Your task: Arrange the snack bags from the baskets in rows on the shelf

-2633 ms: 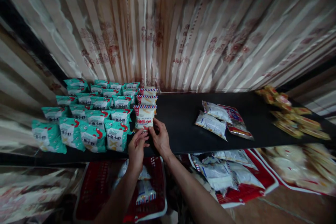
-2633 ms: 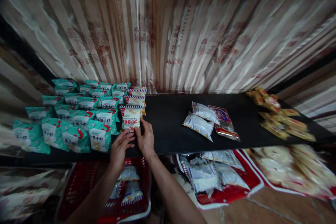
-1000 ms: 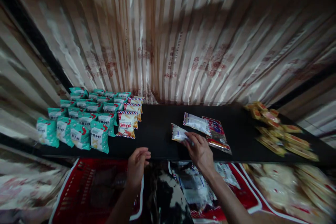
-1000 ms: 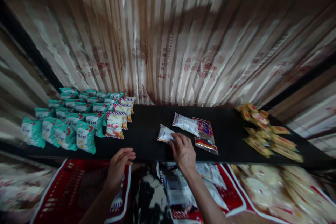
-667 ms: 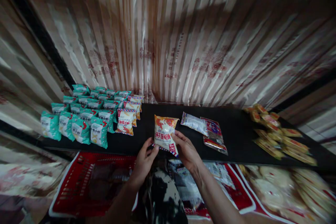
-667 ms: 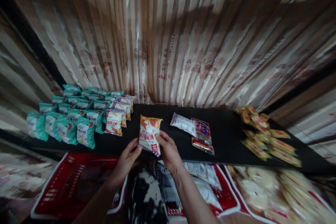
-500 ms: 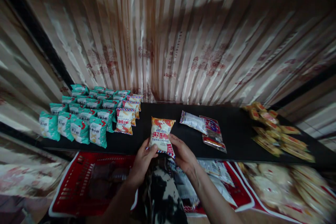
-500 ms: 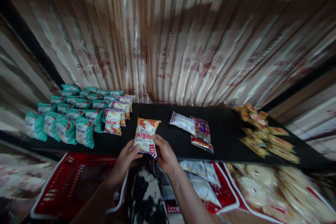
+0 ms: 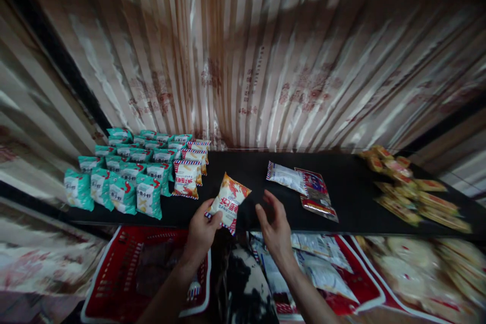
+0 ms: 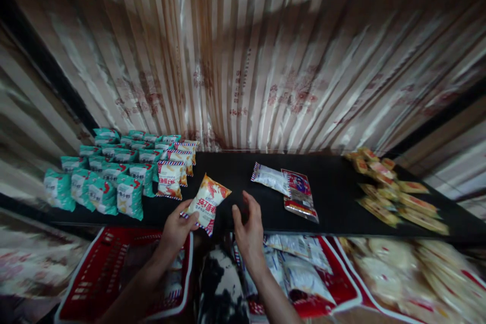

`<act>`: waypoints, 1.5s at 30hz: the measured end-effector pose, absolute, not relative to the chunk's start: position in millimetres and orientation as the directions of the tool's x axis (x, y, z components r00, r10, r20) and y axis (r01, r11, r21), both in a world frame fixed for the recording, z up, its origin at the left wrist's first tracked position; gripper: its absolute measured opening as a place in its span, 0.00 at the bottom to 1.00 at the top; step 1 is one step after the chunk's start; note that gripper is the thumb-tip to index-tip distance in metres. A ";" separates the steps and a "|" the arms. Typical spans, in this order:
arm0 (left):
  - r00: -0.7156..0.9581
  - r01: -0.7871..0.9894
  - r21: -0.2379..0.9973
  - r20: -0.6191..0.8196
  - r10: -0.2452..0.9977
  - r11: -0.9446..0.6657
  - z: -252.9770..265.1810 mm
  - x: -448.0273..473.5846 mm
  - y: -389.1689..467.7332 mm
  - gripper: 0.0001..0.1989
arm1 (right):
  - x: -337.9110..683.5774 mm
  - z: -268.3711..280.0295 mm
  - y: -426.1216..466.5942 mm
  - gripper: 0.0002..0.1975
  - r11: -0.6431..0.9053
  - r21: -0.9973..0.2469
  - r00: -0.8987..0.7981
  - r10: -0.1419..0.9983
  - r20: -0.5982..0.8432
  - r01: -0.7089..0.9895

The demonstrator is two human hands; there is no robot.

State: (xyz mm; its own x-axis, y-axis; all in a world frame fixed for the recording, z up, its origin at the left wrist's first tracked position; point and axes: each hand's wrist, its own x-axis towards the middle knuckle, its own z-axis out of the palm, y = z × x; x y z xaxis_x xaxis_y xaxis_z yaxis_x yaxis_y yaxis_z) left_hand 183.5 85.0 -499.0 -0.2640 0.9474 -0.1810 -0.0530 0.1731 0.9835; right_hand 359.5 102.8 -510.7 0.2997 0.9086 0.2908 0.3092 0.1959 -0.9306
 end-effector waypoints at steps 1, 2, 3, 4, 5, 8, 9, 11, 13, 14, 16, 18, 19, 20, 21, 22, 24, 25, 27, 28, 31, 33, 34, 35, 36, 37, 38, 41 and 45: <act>-0.275 0.110 0.986 -0.093 0.957 0.127 -495.4 177.9 85.9 0.18 | 360.3 -504.9 99.5 0.21 0.292 -0.853 0.224 0.882 0.415 0.433; -0.261 0.283 0.956 0.002 0.965 0.074 -491.2 172.9 86.3 0.16 | 360.3 -497.9 96.0 0.20 0.370 -0.764 0.134 0.852 0.506 0.528; -0.213 0.443 0.896 0.082 0.974 0.022 -486.7 168.8 86.1 0.16 | 359.4 -490.5 92.7 0.19 0.432 -0.678 0.042 0.825 0.563 0.595; -0.140 0.570 0.821 0.130 0.982 -0.028 -481.9 165.6 85.5 0.17 | 357.6 -483.2 90.0 0.19 0.482 -0.601 -0.040 0.800 0.599 0.638; -0.054 0.659 0.748 0.147 0.988 -0.075 -477.0 163.3 84.5 0.18 | 355.2 -476.7 88.1 0.19 0.523 -0.534 -0.115 0.778 0.618 0.664; 0.204 0.771 0.588 0.135 0.970 -0.245 -463.9 159.2 80.7 0.21 | 346.8 -464.6 87.1 0.24 0.607 -0.401 -0.311 0.743 0.592 0.686; 0.267 0.779 0.550 0.142 0.953 -0.301 -460.6 157.7 79.6 0.21 | 344.2 -463.0 87.9 0.25 0.625 -0.375 -0.370 0.741 0.561 0.685; 0.357 0.774 0.498 0.167 0.919 -0.391 -455.5 153.4 78.2 0.23 | 339.9 -462.8 89.7 0.26 0.655 -0.345 -0.461 0.735 0.498 0.672; 0.409 0.759 0.473 0.188 0.893 -0.447 -452.3 147.2 77.8 0.25 | 336.3 -464.5 90.6 0.26 0.667 -0.350 -0.498 0.734 0.462 0.658; 0.425 0.752 0.465 0.198 0.883 -0.466 -451.2 143.8 77.8 0.26 | 334.4 -465.7 90.6 0.26 0.663 -0.360 -0.500 0.739 0.451 0.656; 0.445 0.741 0.451 0.225 0.867 -0.497 -449.1 137.1 77.8 0.29 | 330.4 -467.9 89.5 0.25 0.642 -0.380 -0.489 0.761 0.427 0.666; 0.458 0.725 0.445 0.258 0.851 -0.525 -447.1 131.7 77.8 0.30 | 325.5 -469.9 87.7 0.23 0.610 -0.396 -0.475 0.788 0.392 0.686; 0.462 0.718 0.446 0.270 0.845 -0.535 -446.3 129.7 77.9 0.30 | 322.8 -470.9 86.7 0.22 0.591 -0.406 -0.466 0.804 0.370 0.697; 0.463 0.711 0.449 0.280 0.841 -0.541 -445.7 128.1 78.0 0.31 | 320.1 -471.8 85.7 0.21 0.568 -0.418 -0.453 0.821 0.347 0.709; 0.462 0.703 0.457 0.289 0.838 -0.545 -445.4 127.0 78.3 0.31 | 317.3 -472.6 84.8 0.20 0.542 -0.430 -0.436 0.839 0.325 0.722; 0.462 0.692 0.467 0.299 0.835 -0.550 -445.8 126.1 78.5 0.32 | 314.7 -473.2 84.0 0.19 0.516 -0.444 -0.418 0.856 0.304 0.732; 0.462 0.664 0.484 0.333 0.822 -0.569 -448.8 124.7 78.5 0.32 | 310.2 -474.0 82.8 0.17 0.469 -0.478 -0.379 0.883 0.276 0.743; 0.451 0.657 0.485 0.360 0.817 -0.577 -451.6 123.9 77.9 0.31 | 308.3 -474.5 82.6 0.17 0.446 -0.501 -0.357 0.895 0.269 0.741; 0.388 0.677 0.467 0.431 0.815 -0.569 -459.9 121.9 74.5 0.28 | 304.9 -476.2 83.2 0.16 0.400 -0.568 -0.308 0.916 0.255 0.719; 0.329 0.701 0.457 0.473 0.817 -0.547 -465.0 120.7 71.4 0.26 | 303.1 -477.9 84.0 0.16 0.374 -0.608 -0.279 0.928 0.249 0.701; 0.115 0.771 0.452 0.594 0.796 -0.449 -481.0 115.8 57.8 0.24 | 294.7 -486.5 89.3 0.17 0.287 -0.726 -0.193 0.958 0.213 0.625; 0.013 0.804 0.451 0.638 0.770 -0.388 -489.9 111.7 47.8 0.24 | 285.1 -493.8 94.7 0.19 0.220 -0.799 -0.125 0.975 0.182 0.560; -0.010 0.815 0.448 0.645 0.764 -0.367 -493.7 109.4 43.6 0.24 | 279.0 -497.3 97.9 0.19 0.187 -0.833 -0.092 0.982 0.163 0.521; -0.018 0.822 0.447 0.640 0.768 -0.353 -497.4 106.9 40.2 0.24 | 272.0 -500.3 101.2 0.20 0.158 -0.864 -0.066 0.987 0.144 0.478; -0.018 0.823 0.451 0.627 0.779 -0.344 -501.1 104.3 37.8 0.24 | 264.4 -503.0 104.6 0.21 0.134 -0.891 -0.046 0.991 0.127 0.434; -0.014 0.821 0.458 0.611 0.791 -0.340 -504.9 101.7 36.3 0.24 | 256.3 -505.3 108.0 0.22 0.118 -0.912 -0.038 0.993 0.113 0.393; -0.006 0.817 0.466 0.596 0.803 -0.340 -509.1 99.1 35.7 0.24 | 247.8 -507.4 111.4 0.22 0.109 -0.927 -0.035 0.994 0.104 0.359; 0.012 0.817 0.469 0.567 0.824 -0.335 -523.4 92.7 37.4 0.25 | 222.7 -513.9 121.3 0.21 0.104 -0.944 -0.019 0.994 0.103 0.313; 0.020 0.829 0.463 0.536 0.844 -0.313 -542.4 87.4 42.1 0.26 | 197.5 -524.1 132.0 0.20 0.124 -0.926 -0.003 0.991 0.132 0.357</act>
